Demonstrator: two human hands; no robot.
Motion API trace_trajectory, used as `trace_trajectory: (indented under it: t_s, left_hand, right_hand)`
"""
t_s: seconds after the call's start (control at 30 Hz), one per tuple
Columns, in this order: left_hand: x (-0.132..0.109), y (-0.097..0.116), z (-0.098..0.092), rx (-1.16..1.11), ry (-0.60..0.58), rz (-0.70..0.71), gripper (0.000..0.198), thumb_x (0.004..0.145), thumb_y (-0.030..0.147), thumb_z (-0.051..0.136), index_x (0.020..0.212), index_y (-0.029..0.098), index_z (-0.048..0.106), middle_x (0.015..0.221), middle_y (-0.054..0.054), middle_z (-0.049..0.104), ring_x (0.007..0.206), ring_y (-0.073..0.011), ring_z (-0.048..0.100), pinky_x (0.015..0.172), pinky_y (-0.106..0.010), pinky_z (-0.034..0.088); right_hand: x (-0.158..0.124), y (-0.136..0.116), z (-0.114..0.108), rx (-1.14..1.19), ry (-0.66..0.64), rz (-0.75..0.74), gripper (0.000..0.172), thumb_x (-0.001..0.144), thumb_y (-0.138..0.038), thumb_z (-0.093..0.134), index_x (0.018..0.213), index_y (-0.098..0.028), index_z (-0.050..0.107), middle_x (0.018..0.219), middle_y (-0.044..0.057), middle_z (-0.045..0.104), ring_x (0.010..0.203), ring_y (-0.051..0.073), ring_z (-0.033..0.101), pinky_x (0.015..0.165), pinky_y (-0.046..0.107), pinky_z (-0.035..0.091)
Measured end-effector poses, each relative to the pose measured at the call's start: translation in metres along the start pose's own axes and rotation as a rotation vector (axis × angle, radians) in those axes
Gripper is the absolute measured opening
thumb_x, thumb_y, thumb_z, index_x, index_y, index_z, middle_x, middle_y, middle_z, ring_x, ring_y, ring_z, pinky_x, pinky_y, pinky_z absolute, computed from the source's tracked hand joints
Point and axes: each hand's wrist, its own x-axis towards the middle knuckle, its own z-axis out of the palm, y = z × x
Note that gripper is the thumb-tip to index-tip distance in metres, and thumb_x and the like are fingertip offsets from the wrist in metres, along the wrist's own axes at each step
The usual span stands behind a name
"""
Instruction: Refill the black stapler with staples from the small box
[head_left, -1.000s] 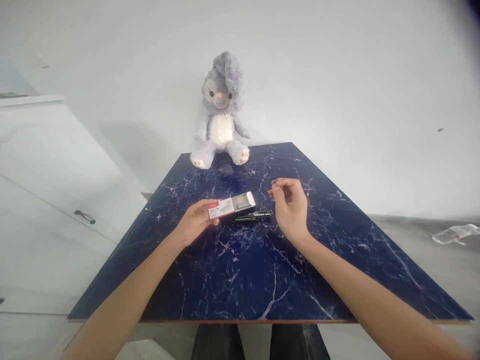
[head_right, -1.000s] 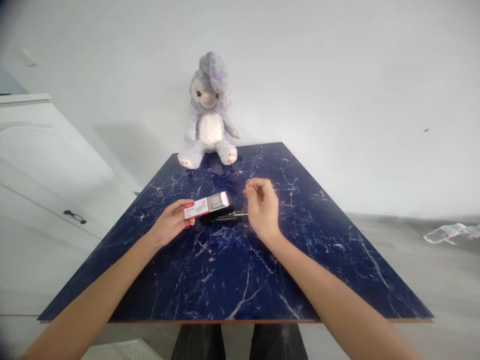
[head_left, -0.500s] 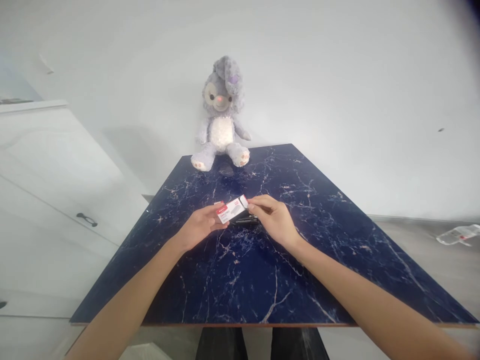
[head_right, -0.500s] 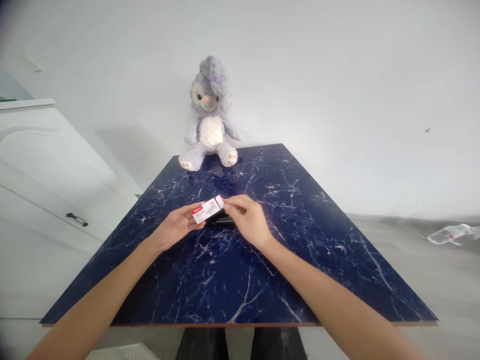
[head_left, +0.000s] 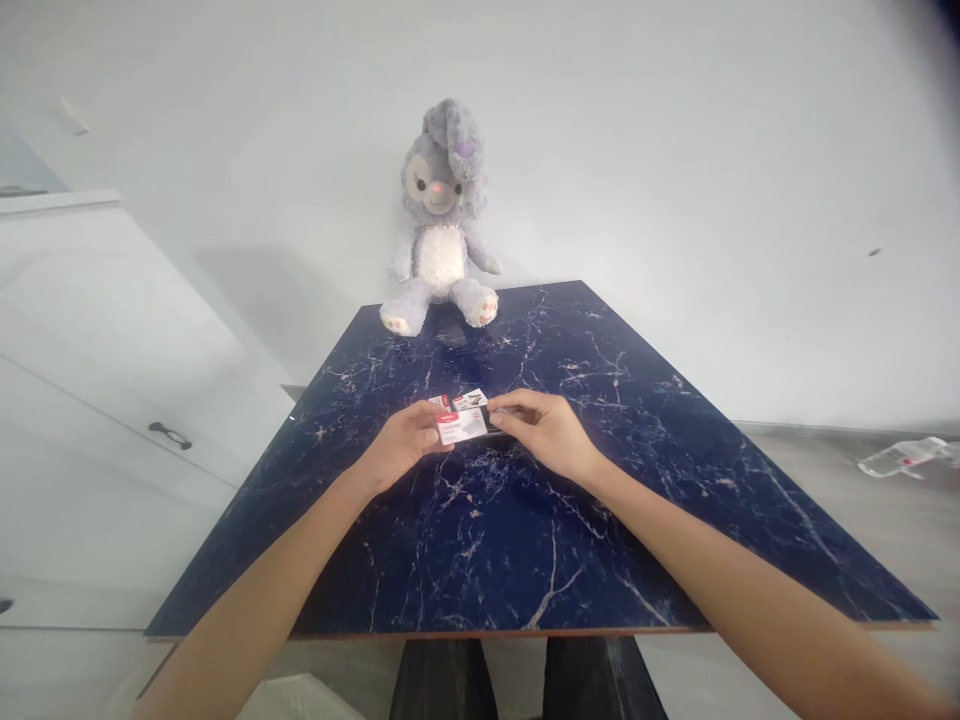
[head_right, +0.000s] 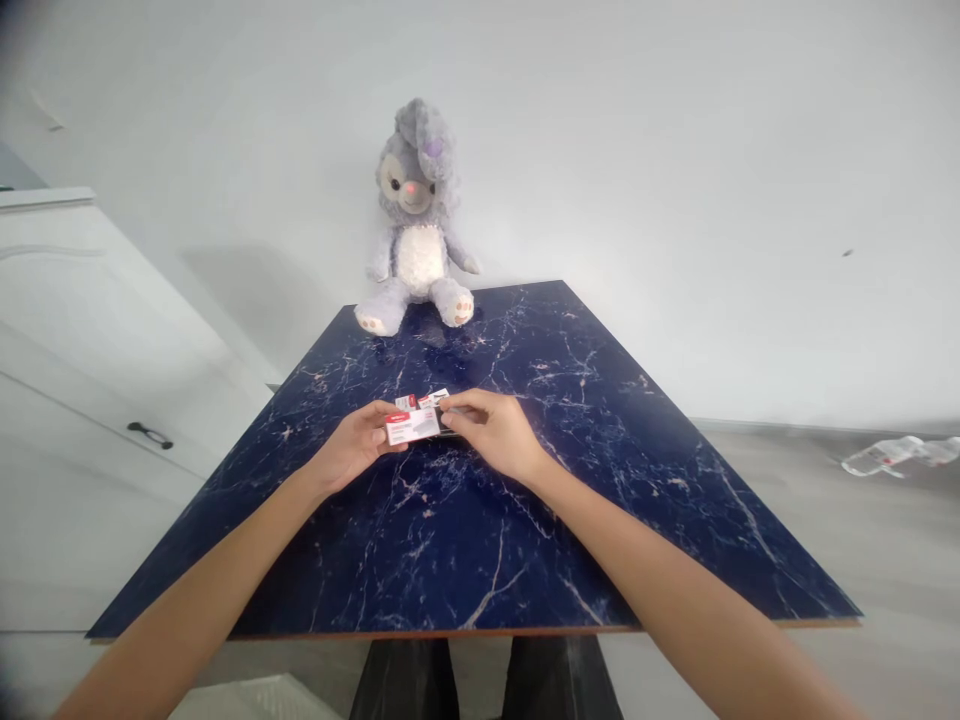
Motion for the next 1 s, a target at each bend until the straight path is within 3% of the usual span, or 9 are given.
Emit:
trace_trajectory:
  t_s: [0.17, 0.23, 0.33, 0.47, 0.53, 0.6, 0.7, 0.8, 1.0]
  left_hand:
    - [0.0, -0.007, 0.004, 0.35, 0.032, -0.062, 0.019, 0.082, 0.027, 0.074, 0.097, 0.017, 0.069, 0.092, -0.006, 0.073, 0.076, -0.017, 0.07, 0.071, -0.03, 0.056]
    - [0.0, -0.012, 0.007, 0.484, 0.082, -0.015, 0.013, 0.084, 0.028, 0.069, 0.091, 0.017, 0.068, 0.079, -0.003, 0.07, 0.063, -0.0139, 0.065, 0.059, -0.026, 0.051]
    - [-0.002, -0.014, 0.011, 0.708, 0.154, 0.148, 0.01, 0.088, 0.027, 0.063, 0.089, 0.019, 0.067, 0.081, -0.002, 0.069, 0.059, -0.0121, 0.061, 0.058, -0.026, 0.048]
    - [-0.004, -0.004, 0.013, 1.025, 0.272, 0.394, 0.012, 0.089, 0.023, 0.059, 0.095, 0.021, 0.069, 0.095, -0.004, 0.071, 0.075, -0.0156, 0.063, 0.074, -0.031, 0.051]
    - [-0.003, 0.0, 0.011, 1.141, 0.302, 0.43, 0.02, 0.089, 0.023, 0.059, 0.107, 0.022, 0.067, 0.108, -0.006, 0.07, 0.092, -0.0201, 0.064, 0.086, -0.036, 0.05]
    - [-0.001, 0.0, 0.006, 1.237, 0.231, 0.393, 0.032, 0.088, 0.026, 0.062, 0.121, 0.024, 0.064, 0.119, -0.008, 0.068, 0.106, -0.0248, 0.06, 0.095, -0.042, 0.048]
    - [0.002, -0.007, 0.0, 1.286, 0.097, 0.29, 0.047, 0.088, 0.031, 0.065, 0.134, 0.026, 0.057, 0.124, -0.009, 0.066, 0.114, -0.0283, 0.057, 0.098, -0.047, 0.046]
    - [0.003, -0.015, -0.003, 1.262, 0.109, 0.245, 0.047, 0.091, 0.031, 0.063, 0.137, 0.026, 0.055, 0.123, -0.01, 0.065, 0.115, -0.0276, 0.056, 0.098, -0.046, 0.047]
    - [0.004, -0.018, -0.007, 1.238, 0.144, 0.29, 0.044, 0.091, 0.027, 0.064, 0.134, 0.027, 0.058, 0.119, -0.009, 0.066, 0.114, -0.0265, 0.055, 0.099, -0.046, 0.046]
  right_hand:
    - [0.007, 0.005, -0.012, -0.006, 0.3, 0.066, 0.029, 0.085, -0.04, 0.07, 0.108, -0.022, 0.072, 0.104, 0.007, 0.075, 0.089, 0.021, 0.072, 0.084, 0.037, 0.058]
    - [0.011, 0.01, -0.023, -0.09, 0.385, 0.121, 0.029, 0.084, -0.04, 0.07, 0.105, -0.021, 0.073, 0.105, 0.007, 0.075, 0.09, 0.022, 0.072, 0.084, 0.037, 0.057]
    - [0.017, 0.02, -0.039, -0.181, 0.438, 0.232, 0.032, 0.078, -0.038, 0.073, 0.106, -0.02, 0.075, 0.098, 0.007, 0.076, 0.085, 0.024, 0.073, 0.081, 0.038, 0.056]
    - [0.02, 0.025, -0.046, -0.21, 0.374, 0.278, 0.032, 0.079, -0.036, 0.07, 0.106, -0.019, 0.074, 0.09, 0.007, 0.077, 0.082, 0.023, 0.073, 0.08, 0.036, 0.056]
    - [0.019, 0.024, -0.043, -0.204, 0.301, 0.252, 0.039, 0.081, -0.035, 0.069, 0.116, -0.018, 0.068, 0.09, 0.007, 0.076, 0.077, 0.021, 0.073, 0.077, 0.035, 0.057]
    - [0.018, 0.024, -0.039, -0.226, 0.237, 0.222, 0.042, 0.082, -0.034, 0.068, 0.121, -0.019, 0.064, 0.09, 0.006, 0.076, 0.071, 0.019, 0.072, 0.073, 0.033, 0.057]
    - [0.016, 0.023, -0.034, -0.348, 0.203, 0.184, 0.026, 0.081, -0.036, 0.069, 0.103, -0.022, 0.07, 0.09, 0.004, 0.076, 0.074, 0.019, 0.071, 0.075, 0.033, 0.056]
    - [0.016, 0.021, -0.034, -0.41, 0.197, 0.194, 0.016, 0.078, -0.036, 0.071, 0.085, -0.022, 0.074, 0.091, 0.004, 0.076, 0.081, 0.021, 0.072, 0.08, 0.033, 0.055]
    - [0.015, 0.016, -0.037, -0.248, 0.161, 0.358, 0.041, 0.074, -0.042, 0.075, 0.108, -0.019, 0.074, 0.082, 0.006, 0.076, 0.073, 0.022, 0.071, 0.07, 0.031, 0.054]
